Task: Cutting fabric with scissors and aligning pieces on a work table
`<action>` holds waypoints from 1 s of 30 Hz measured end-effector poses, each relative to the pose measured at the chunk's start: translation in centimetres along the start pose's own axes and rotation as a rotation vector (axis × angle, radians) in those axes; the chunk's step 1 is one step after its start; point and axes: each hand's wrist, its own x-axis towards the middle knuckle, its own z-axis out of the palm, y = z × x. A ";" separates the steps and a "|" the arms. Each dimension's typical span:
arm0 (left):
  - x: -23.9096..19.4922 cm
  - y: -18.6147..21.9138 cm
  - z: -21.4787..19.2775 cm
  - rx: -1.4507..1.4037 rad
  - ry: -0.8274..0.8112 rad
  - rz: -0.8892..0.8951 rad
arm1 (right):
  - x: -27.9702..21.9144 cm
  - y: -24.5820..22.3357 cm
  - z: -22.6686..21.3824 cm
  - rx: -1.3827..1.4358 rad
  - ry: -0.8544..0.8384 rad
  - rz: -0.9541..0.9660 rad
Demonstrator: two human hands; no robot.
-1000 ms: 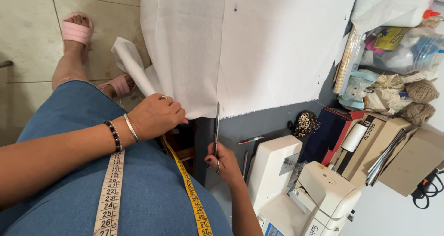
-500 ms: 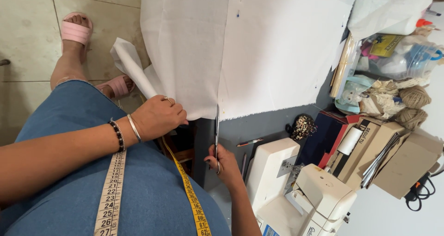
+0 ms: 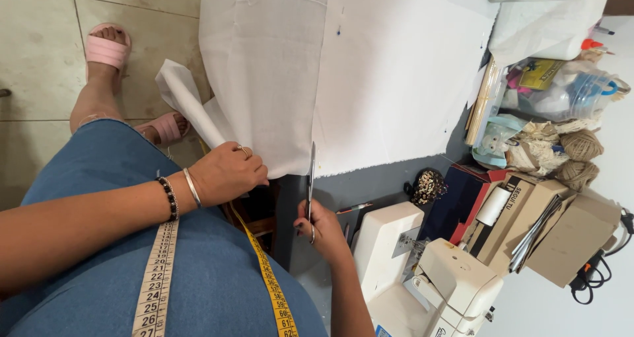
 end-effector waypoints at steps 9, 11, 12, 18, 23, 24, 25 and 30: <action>0.0 0.0 0.3 -0.005 0.028 0.002 | 0.7 -0.3 -0.3 -0.053 0.024 -0.027; 0.0 0.0 0.4 -0.006 0.034 0.004 | 0.5 -0.3 -0.2 -0.062 0.028 -0.027; -0.1 0.0 0.4 -0.010 0.015 0.007 | 0.5 -0.2 -0.1 -0.054 0.040 -0.023; -0.1 -0.2 0.3 -0.033 -0.035 0.019 | 0.5 0.4 0.4 -0.020 0.066 -0.002; -0.3 -0.2 0.5 -0.025 -0.034 0.022 | 0.5 0.2 0.3 -0.016 0.078 -0.020; -0.3 -0.2 0.4 -0.010 -0.007 0.026 | 0.5 -0.1 0.2 0.005 0.068 -0.016; -0.2 -0.2 0.4 0.006 0.021 0.032 | 0.4 -0.5 0.0 0.026 0.059 -0.013; -0.3 -0.2 0.6 -0.001 0.038 0.029 | 2.3 -1.5 -1.1 0.015 0.027 -0.011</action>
